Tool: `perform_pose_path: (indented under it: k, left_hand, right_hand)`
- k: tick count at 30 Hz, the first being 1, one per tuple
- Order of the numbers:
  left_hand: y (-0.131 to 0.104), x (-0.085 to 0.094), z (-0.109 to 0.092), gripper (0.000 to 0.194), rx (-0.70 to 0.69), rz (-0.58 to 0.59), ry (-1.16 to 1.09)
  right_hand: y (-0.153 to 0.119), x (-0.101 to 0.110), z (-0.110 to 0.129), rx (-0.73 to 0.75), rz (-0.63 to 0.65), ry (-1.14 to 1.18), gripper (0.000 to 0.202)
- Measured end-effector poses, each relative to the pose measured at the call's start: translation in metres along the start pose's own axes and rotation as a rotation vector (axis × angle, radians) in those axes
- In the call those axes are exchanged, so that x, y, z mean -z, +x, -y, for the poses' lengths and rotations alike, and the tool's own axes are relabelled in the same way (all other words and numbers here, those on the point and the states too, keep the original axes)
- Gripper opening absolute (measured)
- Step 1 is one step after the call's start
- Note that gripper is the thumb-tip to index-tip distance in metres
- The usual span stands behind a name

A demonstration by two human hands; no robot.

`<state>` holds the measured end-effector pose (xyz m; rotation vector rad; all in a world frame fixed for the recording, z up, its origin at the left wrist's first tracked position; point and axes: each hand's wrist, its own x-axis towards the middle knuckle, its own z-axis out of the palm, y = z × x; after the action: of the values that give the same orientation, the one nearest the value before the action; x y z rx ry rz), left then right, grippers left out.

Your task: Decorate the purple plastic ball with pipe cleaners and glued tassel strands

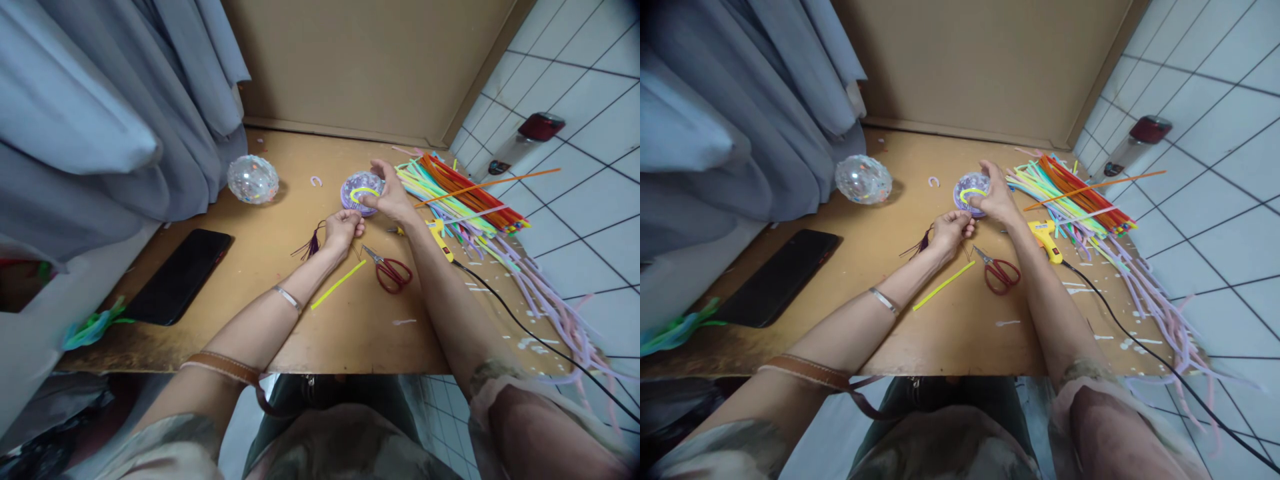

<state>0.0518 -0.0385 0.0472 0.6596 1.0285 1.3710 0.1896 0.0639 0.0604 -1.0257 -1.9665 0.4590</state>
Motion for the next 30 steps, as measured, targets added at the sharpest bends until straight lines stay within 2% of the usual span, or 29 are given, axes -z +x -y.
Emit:
perform_pose_path:
  k: [18, 30]
  left_hand:
    - [-0.003, 0.001, -0.001, 0.017, 0.017, 0.036, -0.037]
    - [-0.007, 0.009, -0.010, 0.016, 0.198, 0.154, 0.041]
  right_hand:
    - [0.000, 0.003, 0.001, -0.010, 0.027, 0.041, 0.100]
    - [-0.002, 0.004, 0.012, -0.030, -0.038, 0.023, 0.081]
